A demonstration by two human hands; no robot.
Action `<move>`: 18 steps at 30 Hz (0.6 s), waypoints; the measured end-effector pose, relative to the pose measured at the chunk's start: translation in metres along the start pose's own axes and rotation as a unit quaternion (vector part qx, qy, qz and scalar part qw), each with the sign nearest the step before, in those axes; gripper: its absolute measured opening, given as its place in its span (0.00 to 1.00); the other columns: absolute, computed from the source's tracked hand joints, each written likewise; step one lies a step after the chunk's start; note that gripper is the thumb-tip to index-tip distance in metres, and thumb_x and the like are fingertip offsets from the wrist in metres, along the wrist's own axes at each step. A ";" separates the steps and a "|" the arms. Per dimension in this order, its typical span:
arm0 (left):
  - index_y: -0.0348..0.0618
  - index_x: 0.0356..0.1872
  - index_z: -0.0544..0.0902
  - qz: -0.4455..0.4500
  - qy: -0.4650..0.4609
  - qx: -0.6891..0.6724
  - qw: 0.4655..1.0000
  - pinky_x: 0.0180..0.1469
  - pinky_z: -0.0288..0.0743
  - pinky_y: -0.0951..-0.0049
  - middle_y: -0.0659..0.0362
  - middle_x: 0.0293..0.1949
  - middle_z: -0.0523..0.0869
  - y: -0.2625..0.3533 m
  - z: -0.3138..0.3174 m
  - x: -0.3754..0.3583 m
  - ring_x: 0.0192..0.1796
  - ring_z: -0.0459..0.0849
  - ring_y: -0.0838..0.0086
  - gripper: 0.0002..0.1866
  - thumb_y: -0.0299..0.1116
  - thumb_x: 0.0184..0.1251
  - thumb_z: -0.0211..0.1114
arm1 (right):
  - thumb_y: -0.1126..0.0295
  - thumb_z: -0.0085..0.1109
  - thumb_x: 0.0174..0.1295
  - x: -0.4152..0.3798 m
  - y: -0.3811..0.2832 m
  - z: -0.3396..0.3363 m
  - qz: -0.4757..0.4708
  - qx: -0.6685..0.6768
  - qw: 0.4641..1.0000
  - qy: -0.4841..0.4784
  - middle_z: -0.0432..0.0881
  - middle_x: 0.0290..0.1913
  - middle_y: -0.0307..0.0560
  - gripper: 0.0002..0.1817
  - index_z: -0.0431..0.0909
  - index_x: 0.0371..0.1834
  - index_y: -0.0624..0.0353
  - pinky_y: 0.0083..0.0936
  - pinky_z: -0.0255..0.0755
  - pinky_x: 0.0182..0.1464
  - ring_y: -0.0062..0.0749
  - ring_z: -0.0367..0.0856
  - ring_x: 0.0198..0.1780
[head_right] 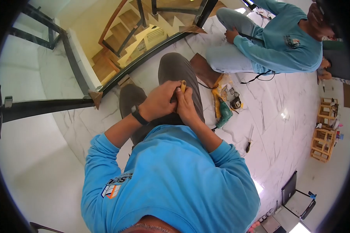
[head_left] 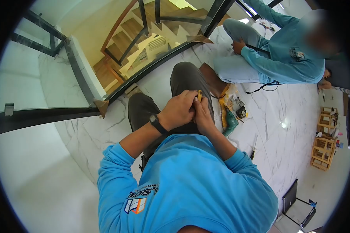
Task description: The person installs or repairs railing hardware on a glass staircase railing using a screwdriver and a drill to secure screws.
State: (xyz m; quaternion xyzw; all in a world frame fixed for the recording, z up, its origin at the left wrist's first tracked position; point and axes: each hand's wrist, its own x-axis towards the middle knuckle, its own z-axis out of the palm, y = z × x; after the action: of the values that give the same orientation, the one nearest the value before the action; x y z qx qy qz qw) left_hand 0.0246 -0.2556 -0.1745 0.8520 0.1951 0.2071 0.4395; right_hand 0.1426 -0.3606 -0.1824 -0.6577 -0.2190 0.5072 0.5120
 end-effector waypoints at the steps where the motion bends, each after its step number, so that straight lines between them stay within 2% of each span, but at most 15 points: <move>1: 0.37 0.61 0.76 -0.004 -0.011 0.016 1.000 0.55 0.80 0.55 0.44 0.50 0.84 0.001 -0.002 0.000 0.53 0.84 0.46 0.26 0.25 0.60 0.69 | 0.51 0.42 0.85 0.003 0.003 0.000 -0.007 0.015 1.000 0.006 0.73 0.44 0.42 0.19 0.61 0.57 0.56 0.17 0.73 0.34 0.19 0.73 0.36; 4: 0.38 0.61 0.76 0.007 -0.016 0.035 0.999 0.52 0.82 0.54 0.45 0.48 0.87 0.007 -0.007 -0.001 0.50 0.86 0.45 0.24 0.26 0.63 0.67 | 0.53 0.41 0.86 0.003 0.000 -0.002 -0.026 0.031 0.999 -0.001 0.74 0.44 0.42 0.15 0.63 0.56 0.54 0.20 0.74 0.36 0.21 0.74 0.37; 7: 0.40 0.60 0.79 0.015 0.040 0.039 0.998 0.47 0.84 0.56 0.47 0.47 0.88 0.019 -0.027 0.005 0.46 0.88 0.48 0.19 0.26 0.68 0.66 | 0.50 0.43 0.85 0.005 -0.003 0.001 0.020 0.182 0.983 -0.019 0.73 0.40 0.38 0.15 0.67 0.55 0.49 0.24 0.68 0.30 0.22 0.71 0.33; 11: 0.43 0.53 0.81 0.071 0.106 -0.035 0.991 0.41 0.86 0.64 0.52 0.41 0.88 0.001 -0.042 0.014 0.39 0.90 0.56 0.12 0.26 0.70 0.68 | 0.45 0.41 0.83 -0.010 -0.021 0.001 0.131 0.300 0.937 -0.119 0.72 0.38 0.37 0.18 0.70 0.52 0.46 0.27 0.68 0.32 0.26 0.71 0.33; 14: 0.40 0.49 0.85 0.069 0.074 -0.052 0.994 0.42 0.85 0.68 0.52 0.44 0.90 0.006 -0.050 0.012 0.41 0.91 0.62 0.10 0.22 0.69 0.67 | 0.39 0.42 0.81 -0.009 -0.032 -0.002 0.160 0.330 0.916 -0.160 0.72 0.37 0.36 0.22 0.73 0.50 0.45 0.28 0.69 0.33 0.27 0.72 0.34; 16: 0.41 0.49 0.85 0.099 0.085 -0.044 0.990 0.44 0.86 0.68 0.52 0.45 0.90 0.009 -0.052 0.013 0.42 0.91 0.62 0.10 0.22 0.68 0.69 | 0.37 0.45 0.79 -0.008 -0.044 -0.006 0.172 0.336 0.905 -0.198 0.73 0.36 0.36 0.24 0.75 0.48 0.44 0.28 0.71 0.35 0.27 0.74 0.36; 18: 0.42 0.49 0.86 0.137 0.085 -0.038 0.986 0.49 0.85 0.66 0.52 0.46 0.90 0.011 -0.050 0.011 0.46 0.90 0.59 0.11 0.23 0.68 0.70 | 0.32 0.44 0.76 -0.002 -0.036 -0.012 0.194 0.307 0.903 -0.228 0.75 0.39 0.37 0.28 0.74 0.51 0.44 0.27 0.71 0.35 0.28 0.76 0.37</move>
State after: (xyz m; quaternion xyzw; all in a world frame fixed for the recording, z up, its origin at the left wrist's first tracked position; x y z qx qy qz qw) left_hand 0.0088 -0.2225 -0.1369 0.8326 0.1056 0.3445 0.4206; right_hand 0.1606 -0.3537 -0.1497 -0.3641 -0.0310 0.7746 0.5162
